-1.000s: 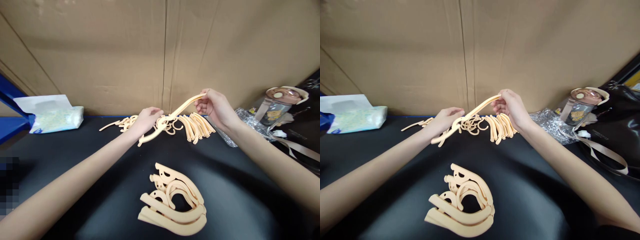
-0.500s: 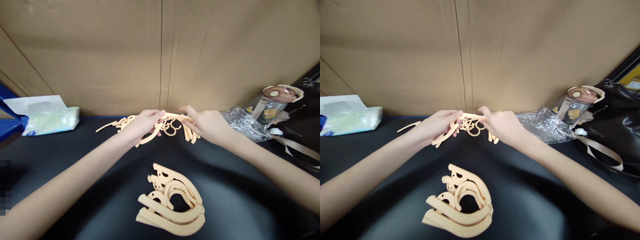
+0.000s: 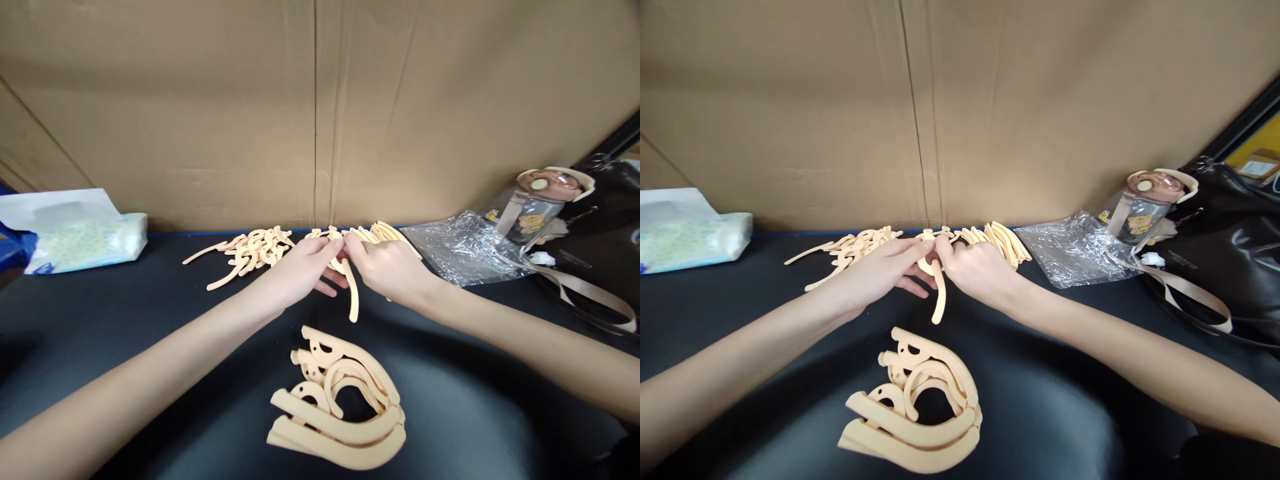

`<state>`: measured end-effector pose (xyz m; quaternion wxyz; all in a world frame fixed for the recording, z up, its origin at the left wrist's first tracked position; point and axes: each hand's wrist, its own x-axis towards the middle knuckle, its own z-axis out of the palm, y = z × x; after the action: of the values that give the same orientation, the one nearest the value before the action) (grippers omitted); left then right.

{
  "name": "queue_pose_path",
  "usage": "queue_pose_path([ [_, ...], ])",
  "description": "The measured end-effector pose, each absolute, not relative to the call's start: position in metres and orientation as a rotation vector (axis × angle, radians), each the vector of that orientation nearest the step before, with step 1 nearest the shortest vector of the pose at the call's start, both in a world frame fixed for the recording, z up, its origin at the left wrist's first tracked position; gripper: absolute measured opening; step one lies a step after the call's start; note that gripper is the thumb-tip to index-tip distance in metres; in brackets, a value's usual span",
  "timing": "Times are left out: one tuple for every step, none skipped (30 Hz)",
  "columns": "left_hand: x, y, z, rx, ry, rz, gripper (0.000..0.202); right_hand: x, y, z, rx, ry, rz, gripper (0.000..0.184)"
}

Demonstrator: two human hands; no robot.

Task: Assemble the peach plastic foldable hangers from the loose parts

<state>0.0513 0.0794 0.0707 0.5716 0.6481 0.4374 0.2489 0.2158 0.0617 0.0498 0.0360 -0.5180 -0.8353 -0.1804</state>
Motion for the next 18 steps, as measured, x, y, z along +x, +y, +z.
queue_pose_path([
  [0.052, 0.080, 0.071, 1.607, 1.064, 0.550, 0.031, 0.215, 0.061, 0.048, -1.593, -2.585, -0.524, 0.028],
  [0.051, 0.080, 0.070, 1.692, 1.092, 0.520, 0.031, 0.215, 0.060, 0.046, -1.598, -2.596, -0.491, 0.027],
  [0.050, 0.081, 0.070, 1.762, 1.111, 0.500, 0.031, 0.214, 0.060, 0.046, -1.602, -2.602, -0.458, 0.025],
  [0.049, 0.083, 0.069, 1.810, 1.125, 0.490, 0.031, 0.214, 0.061, 0.047, -1.610, -2.604, -0.418, 0.023],
  [0.046, 0.084, 0.069, 1.835, 1.131, 0.487, 0.030, 0.216, 0.064, 0.048, -1.621, -2.598, -0.373, 0.021],
  [0.043, 0.085, 0.069, 1.861, 1.128, 0.488, 0.030, 0.219, 0.069, 0.051, -1.640, -2.581, -0.328, 0.019],
  [0.039, 0.086, 0.069, 1.901, 1.122, 0.483, 0.030, 0.225, 0.076, 0.055, -1.671, -2.546, -0.289, 0.019],
  [0.034, 0.087, 0.070, 1.952, 1.111, 0.474, 0.030, 0.234, 0.085, 0.059, -1.713, -2.500, -0.254, 0.021],
  [0.028, 0.087, 0.071, 2.021, 1.100, 0.462, 0.031, 0.244, 0.094, 0.062, -1.777, -2.429, -0.236, 0.026],
  [0.021, 0.089, 0.071, 2.065, 1.102, 0.433, 0.033, 0.255, 0.104, 0.065, -1.856, -2.338, -0.242, 0.034],
  [0.014, 0.092, 0.072, 2.081, 1.112, 0.404, 0.034, 0.267, 0.113, 0.067, -1.929, -2.251, -0.261, 0.041],
  [0.007, 0.096, 0.073, 2.077, 1.142, 0.385, 0.034, 0.278, 0.121, 0.067, -1.991, -2.183, -0.273, 0.047],
  [-0.001, 0.102, 0.073, 2.067, 1.190, 0.381, 0.033, 0.288, 0.128, 0.066, -2.042, -2.136, -0.281, 0.050],
  [-0.009, 0.108, 0.073, 2.079, 1.250, 0.417, 0.032, 0.295, 0.132, 0.062, -2.077, -2.108, -0.298, 0.052],
  [-0.017, 0.116, 0.072, 2.112, 1.317, 0.455, 0.033, 0.299, 0.134, 0.058, -2.110, -2.084, -0.323, 0.054],
  [-0.024, 0.123, 0.071, 2.166, 1.408, 0.476, 0.035, 0.301, 0.135, 0.053, -2.139, -2.068, -0.350, 0.054],
  [-0.031, 0.131, 0.069, 2.216, 1.498, 0.489, 0.037, 0.300, 0.135, 0.047, -2.162, -2.059, -0.379, 0.053],
  [-0.036, 0.137, 0.067, 2.258, 1.568, 0.479, 0.039, 0.299, 0.135, 0.042, -2.181, -2.058, -0.405, 0.052],
])
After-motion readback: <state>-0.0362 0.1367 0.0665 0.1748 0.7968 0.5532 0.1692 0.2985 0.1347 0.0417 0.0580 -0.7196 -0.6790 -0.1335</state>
